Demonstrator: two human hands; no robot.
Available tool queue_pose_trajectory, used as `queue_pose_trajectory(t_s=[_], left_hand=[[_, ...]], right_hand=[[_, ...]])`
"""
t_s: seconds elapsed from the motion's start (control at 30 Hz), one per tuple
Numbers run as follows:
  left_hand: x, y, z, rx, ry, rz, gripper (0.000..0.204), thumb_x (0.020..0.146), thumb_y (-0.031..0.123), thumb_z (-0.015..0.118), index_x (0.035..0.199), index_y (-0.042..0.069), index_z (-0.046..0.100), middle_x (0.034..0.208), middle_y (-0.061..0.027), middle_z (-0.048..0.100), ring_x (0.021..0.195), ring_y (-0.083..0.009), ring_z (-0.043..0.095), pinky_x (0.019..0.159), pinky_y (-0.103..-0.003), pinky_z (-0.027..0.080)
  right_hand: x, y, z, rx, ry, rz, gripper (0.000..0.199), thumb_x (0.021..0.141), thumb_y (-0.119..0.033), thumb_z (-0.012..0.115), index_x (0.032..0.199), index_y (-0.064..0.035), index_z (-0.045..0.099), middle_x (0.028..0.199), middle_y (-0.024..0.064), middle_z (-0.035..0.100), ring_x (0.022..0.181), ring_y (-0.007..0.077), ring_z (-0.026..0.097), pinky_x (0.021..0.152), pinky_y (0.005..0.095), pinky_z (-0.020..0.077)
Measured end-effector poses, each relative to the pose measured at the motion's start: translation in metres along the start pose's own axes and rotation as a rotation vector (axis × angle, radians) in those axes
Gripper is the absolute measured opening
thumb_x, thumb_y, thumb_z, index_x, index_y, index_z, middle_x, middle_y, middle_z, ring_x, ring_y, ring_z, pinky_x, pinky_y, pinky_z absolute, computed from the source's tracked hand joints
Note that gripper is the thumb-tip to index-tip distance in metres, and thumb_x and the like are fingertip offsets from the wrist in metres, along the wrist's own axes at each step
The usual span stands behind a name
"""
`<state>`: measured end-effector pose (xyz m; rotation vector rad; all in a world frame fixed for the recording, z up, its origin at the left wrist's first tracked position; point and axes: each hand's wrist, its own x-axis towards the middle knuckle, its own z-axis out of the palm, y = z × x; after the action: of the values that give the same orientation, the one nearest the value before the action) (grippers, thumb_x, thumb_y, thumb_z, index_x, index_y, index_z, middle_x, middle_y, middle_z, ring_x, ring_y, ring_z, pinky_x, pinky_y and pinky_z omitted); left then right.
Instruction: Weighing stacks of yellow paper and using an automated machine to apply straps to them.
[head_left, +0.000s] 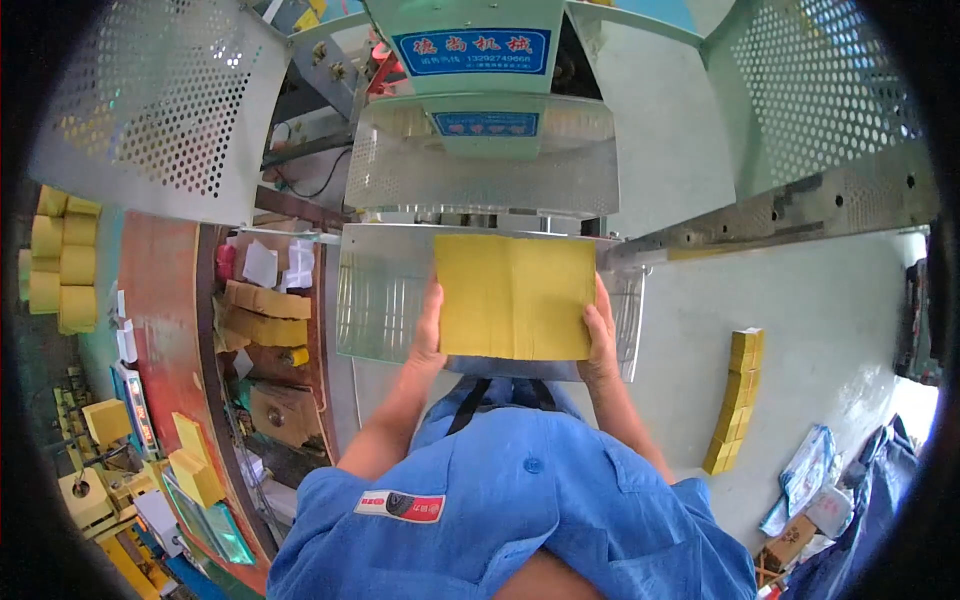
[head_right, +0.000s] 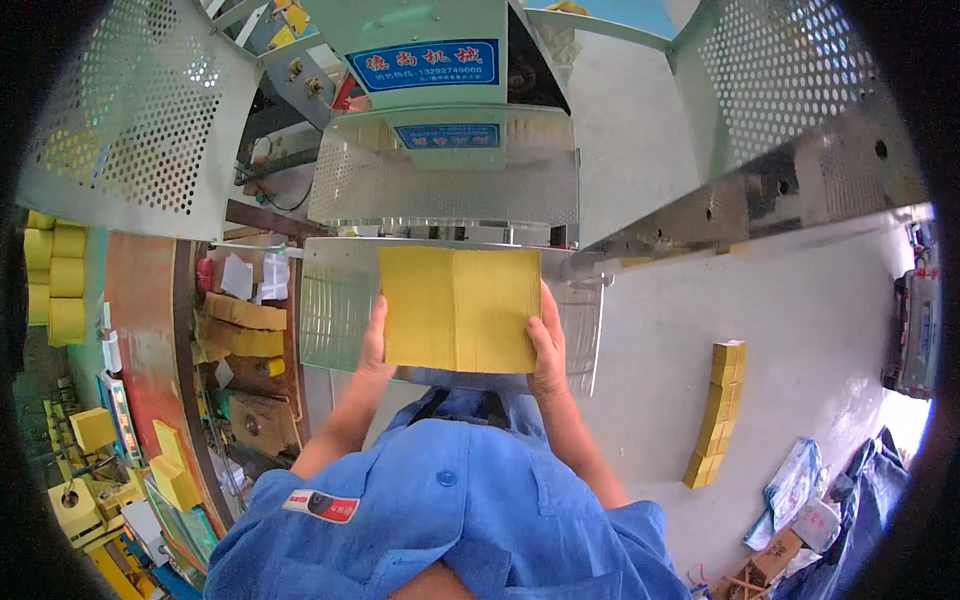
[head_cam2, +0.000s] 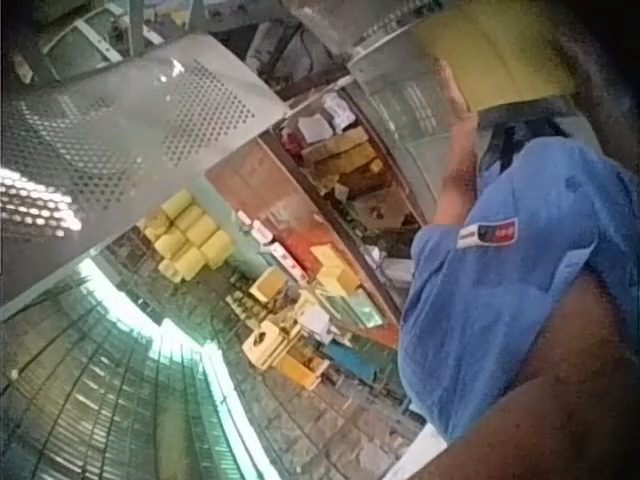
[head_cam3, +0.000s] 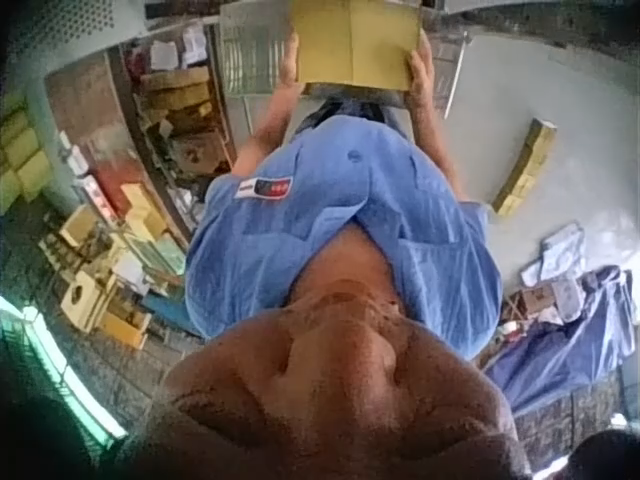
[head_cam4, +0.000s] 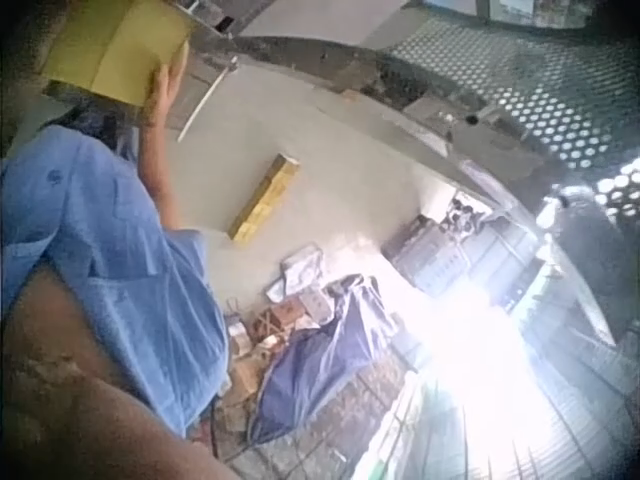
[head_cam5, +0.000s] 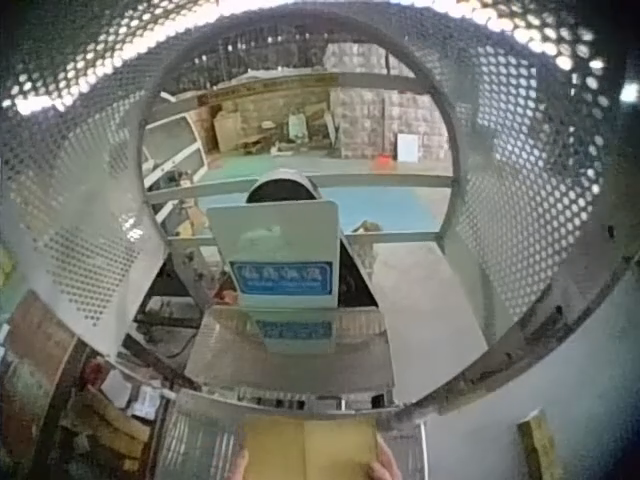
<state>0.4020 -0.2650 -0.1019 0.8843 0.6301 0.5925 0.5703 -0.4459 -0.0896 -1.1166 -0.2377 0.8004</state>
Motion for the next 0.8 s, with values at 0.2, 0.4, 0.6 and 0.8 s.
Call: queue_pose_trajectory(t_s=[0.2,0.4,0.6,0.8], left_hand=[[0.031,0.007,0.001,-0.086,-0.029,-0.028,0.058,0.101,0.046,0.04,0.143,0.005,0.039,0.14,-0.0056,0.047,0.128,-0.0177,0.043,0.106,-0.034,0.034],[0.103,0.04,0.021,0.007,-0.128,-0.04,0.062,0.098,0.044,0.05,0.146,0.006,0.037,0.143,-0.0074,0.043,0.132,-0.0183,0.038,0.108,-0.033,0.031],[0.115,0.043,0.026,0.055,-0.17,-0.069,0.068,0.094,0.041,0.06,0.146,0.005,0.035,0.141,-0.0083,0.045,0.13,-0.0183,0.041,0.108,-0.032,0.031],[0.113,0.034,0.019,0.042,-0.139,-0.026,0.067,0.093,0.034,0.059,0.148,0.006,0.033,0.142,-0.0083,0.044,0.131,-0.0188,0.04,0.109,-0.032,0.031]], right_hand=[[0.026,-0.021,0.021,0.056,0.018,-0.012,0.069,0.09,-0.029,0.053,0.149,-0.0023,0.028,0.149,0.0129,0.037,0.137,0.0247,0.035,0.113,0.0378,0.0272],[0.09,-0.027,0.01,0.009,-0.035,-0.032,0.068,0.09,-0.025,0.053,0.149,-0.0023,0.028,0.147,0.0125,0.039,0.134,0.0247,0.039,0.112,0.037,0.0291],[0.103,-0.02,0.005,-0.016,-0.022,-0.056,0.067,0.09,-0.024,0.051,0.149,-0.0026,0.029,0.145,0.0121,0.042,0.133,0.0243,0.04,0.111,0.0354,0.0297],[0.111,-0.028,0.011,0.027,-0.051,-0.022,0.067,0.089,-0.023,0.052,0.149,-0.0026,0.029,0.144,0.0115,0.044,0.133,0.0236,0.041,0.11,0.0346,0.0316]])
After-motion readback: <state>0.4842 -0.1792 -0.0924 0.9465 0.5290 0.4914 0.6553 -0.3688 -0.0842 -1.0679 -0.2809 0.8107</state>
